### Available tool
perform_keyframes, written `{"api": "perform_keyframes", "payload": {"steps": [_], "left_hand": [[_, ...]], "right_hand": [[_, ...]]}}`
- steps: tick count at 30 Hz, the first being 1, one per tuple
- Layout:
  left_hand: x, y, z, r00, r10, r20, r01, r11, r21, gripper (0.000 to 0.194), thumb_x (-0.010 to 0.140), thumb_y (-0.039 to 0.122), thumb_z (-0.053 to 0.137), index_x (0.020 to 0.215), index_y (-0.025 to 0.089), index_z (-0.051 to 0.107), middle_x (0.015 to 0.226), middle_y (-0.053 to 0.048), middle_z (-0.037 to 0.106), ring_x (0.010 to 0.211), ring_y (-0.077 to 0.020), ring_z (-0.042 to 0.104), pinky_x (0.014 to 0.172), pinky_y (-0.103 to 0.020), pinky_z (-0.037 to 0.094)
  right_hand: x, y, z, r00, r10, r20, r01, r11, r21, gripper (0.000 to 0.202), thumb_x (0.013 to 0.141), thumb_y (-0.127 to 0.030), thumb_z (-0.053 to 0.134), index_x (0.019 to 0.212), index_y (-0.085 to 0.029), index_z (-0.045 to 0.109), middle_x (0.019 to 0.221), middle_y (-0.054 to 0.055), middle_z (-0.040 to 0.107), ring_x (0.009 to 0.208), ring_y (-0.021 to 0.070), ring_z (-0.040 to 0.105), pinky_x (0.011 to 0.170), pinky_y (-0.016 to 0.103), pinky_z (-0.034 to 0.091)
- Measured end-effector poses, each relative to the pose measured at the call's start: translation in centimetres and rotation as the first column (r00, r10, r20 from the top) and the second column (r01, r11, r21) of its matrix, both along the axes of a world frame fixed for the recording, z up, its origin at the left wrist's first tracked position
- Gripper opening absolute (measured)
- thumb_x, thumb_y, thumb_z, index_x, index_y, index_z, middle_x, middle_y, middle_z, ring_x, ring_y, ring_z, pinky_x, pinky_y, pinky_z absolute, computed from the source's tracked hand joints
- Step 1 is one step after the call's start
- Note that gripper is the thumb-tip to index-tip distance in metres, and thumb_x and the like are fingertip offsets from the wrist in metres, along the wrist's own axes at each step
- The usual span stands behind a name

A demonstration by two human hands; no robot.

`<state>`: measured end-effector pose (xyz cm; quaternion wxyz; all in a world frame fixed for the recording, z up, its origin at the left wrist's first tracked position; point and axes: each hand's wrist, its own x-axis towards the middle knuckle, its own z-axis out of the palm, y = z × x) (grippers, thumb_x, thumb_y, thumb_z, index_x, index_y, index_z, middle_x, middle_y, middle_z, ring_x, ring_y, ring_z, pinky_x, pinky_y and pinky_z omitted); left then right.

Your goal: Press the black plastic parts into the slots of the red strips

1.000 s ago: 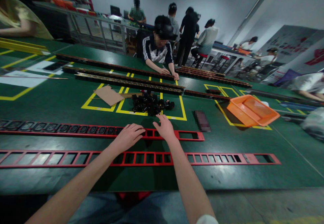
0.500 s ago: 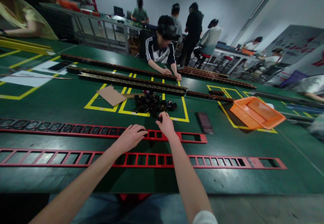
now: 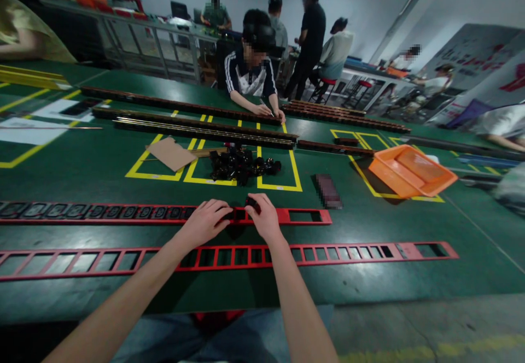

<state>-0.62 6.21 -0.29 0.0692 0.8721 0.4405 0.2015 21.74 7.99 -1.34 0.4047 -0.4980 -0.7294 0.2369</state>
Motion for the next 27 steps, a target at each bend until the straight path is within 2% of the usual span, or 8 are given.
{"api": "perform_keyframes", "payload": {"steps": [8,17,27], "left_hand": [[-0.03,0.03,-0.03,0.997,0.07,-0.035,-0.069,0.997,0.022,0.031,0.09,0.029,0.061,0.119,0.02,0.059,0.112,-0.007,0.063,0.104,-0.0246,0.055,0.087,-0.041,0.045],[-0.01,0.08,-0.03,0.994,0.071,-0.088,-0.068,0.997,0.04,0.028,0.093,0.029,0.058,0.119,0.02,0.059,0.111,-0.007,0.062,0.102,-0.0233,0.054,0.085,-0.038,0.044],[0.0,0.07,0.02,0.995,0.064,-0.077,-0.062,0.998,0.031,0.027,0.091,0.027,0.06,0.118,0.021,0.059,0.11,-0.006,0.061,0.102,-0.0235,0.054,0.085,-0.038,0.044]], "right_hand": [[-0.41,-0.58,0.46,0.999,-0.01,0.041,0.009,1.0,0.016,0.024,0.095,-0.032,0.05,0.113,-0.024,0.064,0.107,0.006,0.064,0.099,0.0206,0.061,0.085,0.033,0.05],[-0.54,-0.63,0.54,0.998,-0.004,0.057,0.003,1.0,0.017,0.022,0.096,-0.031,0.05,0.11,-0.023,0.065,0.104,0.006,0.064,0.097,0.0211,0.062,0.083,0.033,0.05],[-0.68,-0.73,0.25,0.996,0.024,0.081,-0.023,1.0,-0.015,0.024,0.085,-0.027,0.068,0.108,-0.024,0.064,0.101,0.005,0.065,0.095,0.0222,0.061,0.084,0.036,0.049]]}}
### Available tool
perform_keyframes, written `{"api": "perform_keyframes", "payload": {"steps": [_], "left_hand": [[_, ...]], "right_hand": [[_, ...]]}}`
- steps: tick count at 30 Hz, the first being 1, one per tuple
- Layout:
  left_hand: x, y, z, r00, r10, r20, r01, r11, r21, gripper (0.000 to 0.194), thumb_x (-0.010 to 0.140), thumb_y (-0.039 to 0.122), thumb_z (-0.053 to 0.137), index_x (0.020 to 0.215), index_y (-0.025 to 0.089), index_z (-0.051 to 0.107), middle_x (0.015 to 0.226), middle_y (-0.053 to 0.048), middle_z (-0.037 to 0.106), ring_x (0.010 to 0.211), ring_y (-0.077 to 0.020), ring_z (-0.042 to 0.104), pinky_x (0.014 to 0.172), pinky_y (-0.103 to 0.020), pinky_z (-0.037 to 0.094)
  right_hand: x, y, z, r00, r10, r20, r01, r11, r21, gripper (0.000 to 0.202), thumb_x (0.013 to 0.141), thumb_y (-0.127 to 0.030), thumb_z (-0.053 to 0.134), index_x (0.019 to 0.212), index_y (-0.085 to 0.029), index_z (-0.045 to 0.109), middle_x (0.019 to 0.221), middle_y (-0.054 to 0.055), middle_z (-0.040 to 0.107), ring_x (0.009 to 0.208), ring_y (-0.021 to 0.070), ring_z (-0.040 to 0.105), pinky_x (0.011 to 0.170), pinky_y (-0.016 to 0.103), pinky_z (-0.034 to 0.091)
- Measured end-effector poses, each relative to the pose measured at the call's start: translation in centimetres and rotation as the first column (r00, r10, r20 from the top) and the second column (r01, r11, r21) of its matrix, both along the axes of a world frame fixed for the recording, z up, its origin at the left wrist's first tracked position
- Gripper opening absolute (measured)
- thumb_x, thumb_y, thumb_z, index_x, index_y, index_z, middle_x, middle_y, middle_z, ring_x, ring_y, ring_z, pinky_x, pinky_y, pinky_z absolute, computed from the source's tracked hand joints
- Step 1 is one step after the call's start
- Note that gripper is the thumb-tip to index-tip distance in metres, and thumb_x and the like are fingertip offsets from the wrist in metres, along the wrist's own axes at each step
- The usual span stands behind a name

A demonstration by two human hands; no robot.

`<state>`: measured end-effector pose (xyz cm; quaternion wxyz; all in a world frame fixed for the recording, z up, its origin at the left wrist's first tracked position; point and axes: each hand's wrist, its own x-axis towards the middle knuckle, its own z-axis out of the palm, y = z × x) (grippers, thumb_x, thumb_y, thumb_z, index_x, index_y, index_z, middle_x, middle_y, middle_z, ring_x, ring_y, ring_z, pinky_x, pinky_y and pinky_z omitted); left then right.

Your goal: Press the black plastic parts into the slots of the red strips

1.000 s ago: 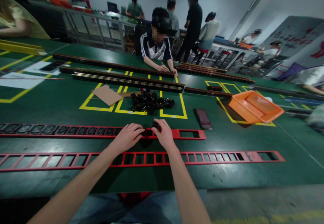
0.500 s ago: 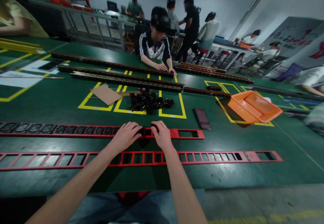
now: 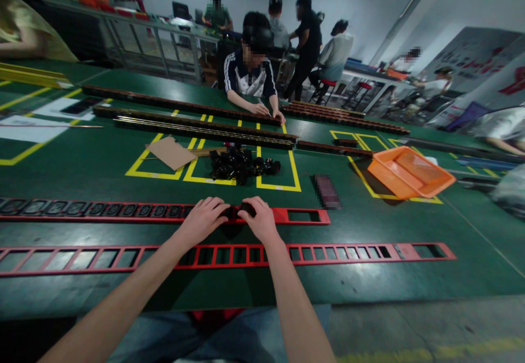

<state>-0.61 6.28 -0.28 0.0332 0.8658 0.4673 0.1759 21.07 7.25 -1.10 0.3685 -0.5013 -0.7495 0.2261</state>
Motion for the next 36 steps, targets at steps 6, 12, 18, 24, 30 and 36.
{"api": "perform_keyframes", "payload": {"steps": [6,12,18,24,30,36], "left_hand": [[-0.04,-0.08,-0.01,1.0,0.0,0.006,0.0,1.0,-0.005,0.028,0.093,0.027,0.056,0.12,0.021,0.058,0.111,-0.007,0.061,0.102,-0.0236,0.053,0.085,-0.039,0.044],[-0.02,-0.14,-0.06,1.0,0.01,0.027,-0.01,1.0,-0.016,0.03,0.092,0.03,0.056,0.12,0.021,0.059,0.111,-0.008,0.06,0.102,-0.0248,0.054,0.085,-0.04,0.045],[-0.03,-0.16,-0.03,0.999,0.017,0.048,-0.016,1.0,-0.027,0.026,0.092,0.029,0.055,0.117,0.022,0.06,0.109,-0.008,0.06,0.102,-0.0245,0.053,0.086,-0.041,0.045],[-0.04,-0.18,-0.02,0.999,0.019,0.039,-0.018,1.0,-0.026,0.027,0.092,0.03,0.055,0.117,0.022,0.06,0.109,-0.007,0.059,0.101,-0.0242,0.053,0.086,-0.04,0.045],[-0.04,-0.16,0.0,0.999,0.015,0.035,-0.014,0.999,-0.031,0.027,0.092,0.029,0.055,0.118,0.021,0.059,0.109,-0.007,0.059,0.102,-0.024,0.053,0.087,-0.04,0.045],[-0.06,-0.12,-0.07,0.999,0.013,0.044,-0.012,0.999,-0.031,0.028,0.092,0.029,0.055,0.119,0.022,0.059,0.11,-0.007,0.06,0.103,-0.0238,0.053,0.086,-0.04,0.045]], "right_hand": [[-0.06,-0.04,0.19,0.999,0.047,-0.024,-0.045,0.996,0.071,0.032,0.079,-0.024,0.075,0.109,-0.024,0.064,0.1,0.005,0.065,0.098,0.0237,0.058,0.086,0.039,0.049],[0.01,-0.2,0.1,0.997,0.058,-0.047,-0.056,0.998,0.039,0.039,0.076,-0.024,0.077,0.113,-0.025,0.065,0.104,0.006,0.066,0.1,0.0239,0.059,0.086,0.04,0.052],[-0.21,-0.35,0.39,0.993,0.087,-0.081,-0.086,0.996,0.018,0.04,0.078,-0.018,0.071,0.117,-0.025,0.063,0.11,0.006,0.064,0.103,0.0219,0.06,0.09,0.038,0.051],[-0.28,-0.44,0.73,0.99,0.133,-0.055,-0.132,0.991,0.026,0.038,0.078,-0.016,0.067,0.115,-0.024,0.064,0.109,0.007,0.063,0.104,0.022,0.06,0.092,0.039,0.05],[-0.36,-0.49,0.68,0.984,0.175,-0.032,-0.173,0.984,0.044,0.038,0.076,-0.011,0.064,0.112,-0.023,0.064,0.11,0.007,0.063,0.106,0.0216,0.059,0.095,0.04,0.049],[-0.37,-0.51,0.89,0.986,0.166,0.007,-0.166,0.985,0.04,0.036,0.076,-0.012,0.065,0.11,-0.023,0.064,0.106,0.006,0.065,0.102,0.0218,0.059,0.092,0.04,0.05]]}}
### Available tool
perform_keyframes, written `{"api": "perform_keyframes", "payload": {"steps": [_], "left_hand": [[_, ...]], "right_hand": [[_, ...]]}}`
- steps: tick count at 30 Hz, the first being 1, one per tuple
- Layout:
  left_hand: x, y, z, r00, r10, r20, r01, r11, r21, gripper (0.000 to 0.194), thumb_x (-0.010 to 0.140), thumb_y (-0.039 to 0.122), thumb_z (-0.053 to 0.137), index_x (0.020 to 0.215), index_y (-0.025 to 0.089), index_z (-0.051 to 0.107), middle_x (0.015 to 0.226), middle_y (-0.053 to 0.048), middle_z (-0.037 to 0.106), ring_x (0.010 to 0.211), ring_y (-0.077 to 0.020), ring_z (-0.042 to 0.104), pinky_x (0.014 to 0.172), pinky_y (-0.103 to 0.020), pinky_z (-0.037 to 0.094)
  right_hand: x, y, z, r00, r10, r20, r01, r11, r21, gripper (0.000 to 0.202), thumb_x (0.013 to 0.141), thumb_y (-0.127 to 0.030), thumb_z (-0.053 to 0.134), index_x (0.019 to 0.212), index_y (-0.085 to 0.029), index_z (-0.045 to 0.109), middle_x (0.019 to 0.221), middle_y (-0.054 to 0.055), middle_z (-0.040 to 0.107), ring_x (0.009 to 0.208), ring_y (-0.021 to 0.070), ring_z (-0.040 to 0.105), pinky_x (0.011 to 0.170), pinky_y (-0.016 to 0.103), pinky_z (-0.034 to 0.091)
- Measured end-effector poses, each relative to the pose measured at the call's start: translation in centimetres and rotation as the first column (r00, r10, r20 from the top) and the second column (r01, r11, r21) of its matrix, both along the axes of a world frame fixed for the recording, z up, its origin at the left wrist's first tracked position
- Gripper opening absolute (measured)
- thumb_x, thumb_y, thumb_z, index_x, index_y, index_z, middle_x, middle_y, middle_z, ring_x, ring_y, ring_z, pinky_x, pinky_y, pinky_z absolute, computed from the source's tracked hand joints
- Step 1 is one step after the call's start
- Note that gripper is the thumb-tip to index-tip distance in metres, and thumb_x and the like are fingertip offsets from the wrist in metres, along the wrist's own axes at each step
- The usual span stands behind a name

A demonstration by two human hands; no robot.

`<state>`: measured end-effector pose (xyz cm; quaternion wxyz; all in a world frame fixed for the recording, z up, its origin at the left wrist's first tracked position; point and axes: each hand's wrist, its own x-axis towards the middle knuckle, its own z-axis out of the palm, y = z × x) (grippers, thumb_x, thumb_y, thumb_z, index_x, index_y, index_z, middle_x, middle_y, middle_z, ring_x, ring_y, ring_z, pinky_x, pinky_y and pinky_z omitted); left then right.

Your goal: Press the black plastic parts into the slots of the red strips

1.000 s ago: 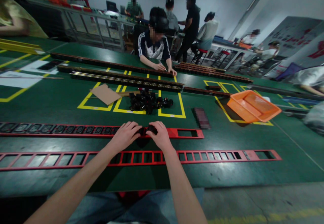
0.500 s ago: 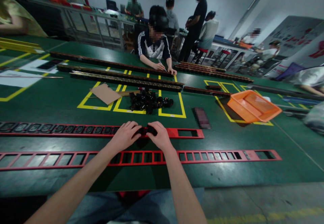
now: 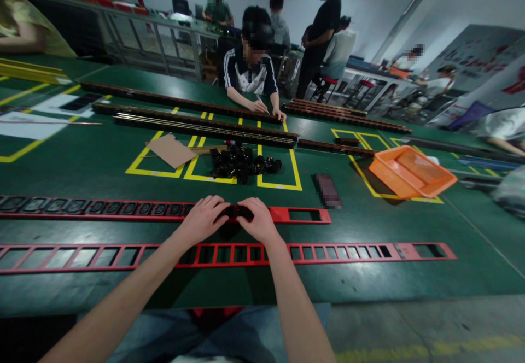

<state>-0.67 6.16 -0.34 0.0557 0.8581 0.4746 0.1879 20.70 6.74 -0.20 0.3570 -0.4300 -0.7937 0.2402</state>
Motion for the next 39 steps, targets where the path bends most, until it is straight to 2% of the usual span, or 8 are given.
{"api": "perform_keyframes", "payload": {"steps": [6,12,20,28,39], "left_hand": [[0.03,-0.07,0.15,1.0,0.01,0.002,-0.01,1.0,-0.003,0.029,0.091,0.029,0.056,0.119,0.023,0.059,0.11,-0.007,0.06,0.103,-0.0247,0.054,0.086,-0.04,0.044],[-0.02,-0.26,0.1,0.993,0.119,-0.011,-0.119,0.993,-0.002,0.034,0.088,0.04,0.059,0.118,0.022,0.06,0.116,-0.009,0.061,0.106,-0.0272,0.055,0.09,-0.042,0.042],[-0.01,-0.11,-0.2,0.992,0.101,-0.073,-0.103,0.994,-0.021,0.035,0.092,0.041,0.055,0.117,0.019,0.059,0.107,-0.009,0.067,0.101,-0.0272,0.059,0.085,-0.041,0.041],[0.02,-0.11,-0.35,0.992,0.112,-0.064,-0.114,0.993,-0.026,0.034,0.092,0.042,0.054,0.118,0.02,0.059,0.108,-0.009,0.067,0.101,-0.0263,0.058,0.087,-0.041,0.041],[0.04,-0.1,-0.29,0.992,0.109,-0.068,-0.11,0.994,-0.016,0.034,0.092,0.041,0.055,0.117,0.02,0.059,0.107,-0.008,0.067,0.1,-0.0267,0.059,0.085,-0.041,0.041]], "right_hand": [[-0.04,0.06,0.04,1.0,-0.004,0.012,0.004,1.0,0.011,0.037,0.076,-0.012,0.066,0.111,-0.023,0.063,0.106,0.006,0.065,0.102,0.0219,0.058,0.091,0.04,0.05],[-0.13,0.01,0.05,0.999,-0.011,0.042,0.01,0.999,0.034,0.035,0.076,-0.013,0.066,0.11,-0.023,0.064,0.107,0.007,0.065,0.103,0.0243,0.056,0.091,0.044,0.049],[-0.12,-0.01,-0.01,0.996,-0.006,0.085,0.001,0.999,0.051,0.035,0.077,-0.014,0.068,0.11,-0.023,0.063,0.106,0.007,0.066,0.103,0.0248,0.056,0.091,0.044,0.048],[-0.23,-0.2,0.24,0.972,-0.067,0.226,0.053,0.997,0.064,0.034,0.076,-0.016,0.069,0.108,-0.023,0.062,0.109,0.007,0.066,0.105,0.0267,0.055,0.088,0.045,0.041],[-0.33,-0.27,0.55,0.969,-0.056,0.242,0.041,0.997,0.066,0.031,0.077,-0.018,0.068,0.106,-0.022,0.06,0.11,0.008,0.063,0.105,0.0278,0.052,0.087,0.043,0.041]]}}
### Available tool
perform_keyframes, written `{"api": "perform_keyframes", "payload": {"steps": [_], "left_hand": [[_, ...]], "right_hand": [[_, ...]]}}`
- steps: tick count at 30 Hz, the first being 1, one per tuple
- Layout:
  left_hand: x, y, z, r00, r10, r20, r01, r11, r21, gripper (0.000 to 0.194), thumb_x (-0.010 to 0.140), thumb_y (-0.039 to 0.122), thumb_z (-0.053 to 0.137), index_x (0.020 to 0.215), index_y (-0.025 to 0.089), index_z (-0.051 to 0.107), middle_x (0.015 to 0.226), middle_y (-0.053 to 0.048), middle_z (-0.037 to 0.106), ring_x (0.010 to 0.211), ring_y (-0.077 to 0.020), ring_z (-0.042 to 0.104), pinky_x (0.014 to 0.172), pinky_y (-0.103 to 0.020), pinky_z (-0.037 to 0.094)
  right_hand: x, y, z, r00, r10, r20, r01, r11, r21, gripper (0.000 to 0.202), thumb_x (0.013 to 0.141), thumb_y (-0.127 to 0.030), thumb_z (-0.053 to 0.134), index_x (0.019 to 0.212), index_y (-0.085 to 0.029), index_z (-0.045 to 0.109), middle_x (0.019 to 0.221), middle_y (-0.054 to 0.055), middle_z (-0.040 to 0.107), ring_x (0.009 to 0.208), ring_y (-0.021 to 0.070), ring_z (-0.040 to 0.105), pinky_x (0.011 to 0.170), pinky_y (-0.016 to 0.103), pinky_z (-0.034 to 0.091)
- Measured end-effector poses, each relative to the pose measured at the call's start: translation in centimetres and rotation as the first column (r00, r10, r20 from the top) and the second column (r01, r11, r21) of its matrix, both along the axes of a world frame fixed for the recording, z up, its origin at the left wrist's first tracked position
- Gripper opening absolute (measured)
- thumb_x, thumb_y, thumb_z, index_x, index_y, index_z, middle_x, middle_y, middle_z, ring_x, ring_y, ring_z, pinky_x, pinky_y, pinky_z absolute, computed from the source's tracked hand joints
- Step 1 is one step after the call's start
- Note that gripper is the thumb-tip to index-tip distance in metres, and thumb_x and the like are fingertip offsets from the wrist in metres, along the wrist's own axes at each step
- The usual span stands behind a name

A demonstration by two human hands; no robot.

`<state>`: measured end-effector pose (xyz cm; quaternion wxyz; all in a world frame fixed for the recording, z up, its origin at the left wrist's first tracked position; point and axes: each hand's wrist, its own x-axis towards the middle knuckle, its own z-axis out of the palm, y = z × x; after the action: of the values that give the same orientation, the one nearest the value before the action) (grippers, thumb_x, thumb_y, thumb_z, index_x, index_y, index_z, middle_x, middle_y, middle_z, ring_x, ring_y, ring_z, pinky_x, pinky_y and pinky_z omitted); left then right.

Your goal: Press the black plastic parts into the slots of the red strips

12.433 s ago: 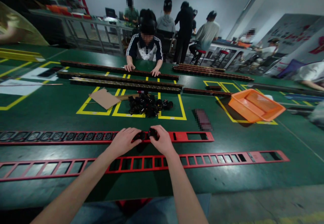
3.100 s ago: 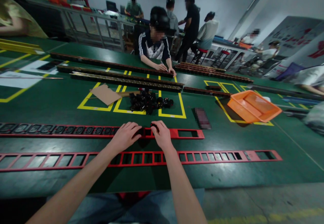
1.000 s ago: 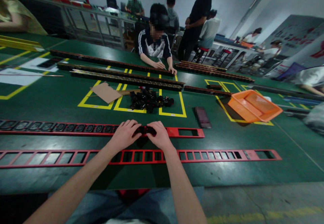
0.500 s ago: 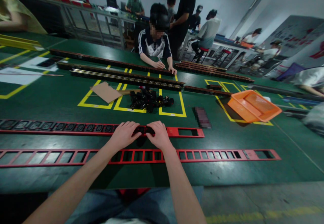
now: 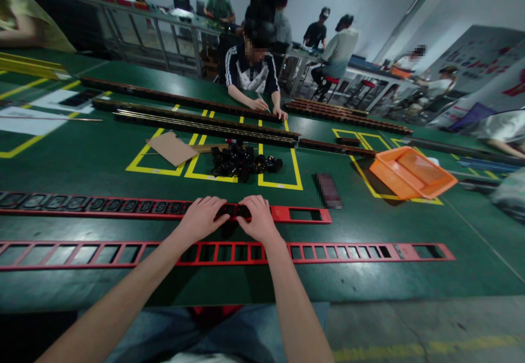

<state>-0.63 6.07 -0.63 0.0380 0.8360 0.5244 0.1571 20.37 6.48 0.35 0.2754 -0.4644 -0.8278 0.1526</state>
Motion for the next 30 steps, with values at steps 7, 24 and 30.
{"api": "perform_keyframes", "payload": {"steps": [7,24,30], "left_hand": [[-0.03,0.04,-0.08,1.0,0.001,0.003,-0.001,1.0,-0.008,0.034,0.092,0.041,0.055,0.117,0.02,0.059,0.108,-0.008,0.067,0.101,-0.0265,0.058,0.086,-0.041,0.041],[0.09,-0.05,0.35,1.0,0.008,-0.011,-0.009,0.999,-0.042,0.035,0.092,0.042,0.054,0.119,0.02,0.058,0.111,-0.007,0.067,0.104,-0.0254,0.058,0.088,-0.04,0.04],[0.05,-0.07,0.3,1.0,0.012,-0.027,-0.013,0.999,-0.031,0.035,0.093,0.043,0.053,0.118,0.02,0.059,0.11,-0.008,0.068,0.102,-0.0256,0.058,0.087,-0.04,0.04]], "right_hand": [[0.02,0.02,0.11,1.0,0.007,0.003,-0.007,1.0,-0.007,0.031,0.078,-0.019,0.068,0.107,-0.022,0.059,0.11,0.007,0.062,0.105,0.0262,0.052,0.088,0.042,0.04],[0.16,0.1,-0.39,1.0,0.008,0.026,-0.007,1.0,-0.021,0.031,0.08,-0.011,0.057,0.109,-0.022,0.063,0.112,0.006,0.063,0.106,0.0247,0.052,0.09,0.043,0.04],[0.13,-0.02,-0.26,1.0,-0.017,0.023,0.017,1.0,-0.008,0.038,0.079,-0.011,0.055,0.115,-0.021,0.06,0.116,0.007,0.062,0.109,0.0255,0.052,0.089,0.042,0.041]]}}
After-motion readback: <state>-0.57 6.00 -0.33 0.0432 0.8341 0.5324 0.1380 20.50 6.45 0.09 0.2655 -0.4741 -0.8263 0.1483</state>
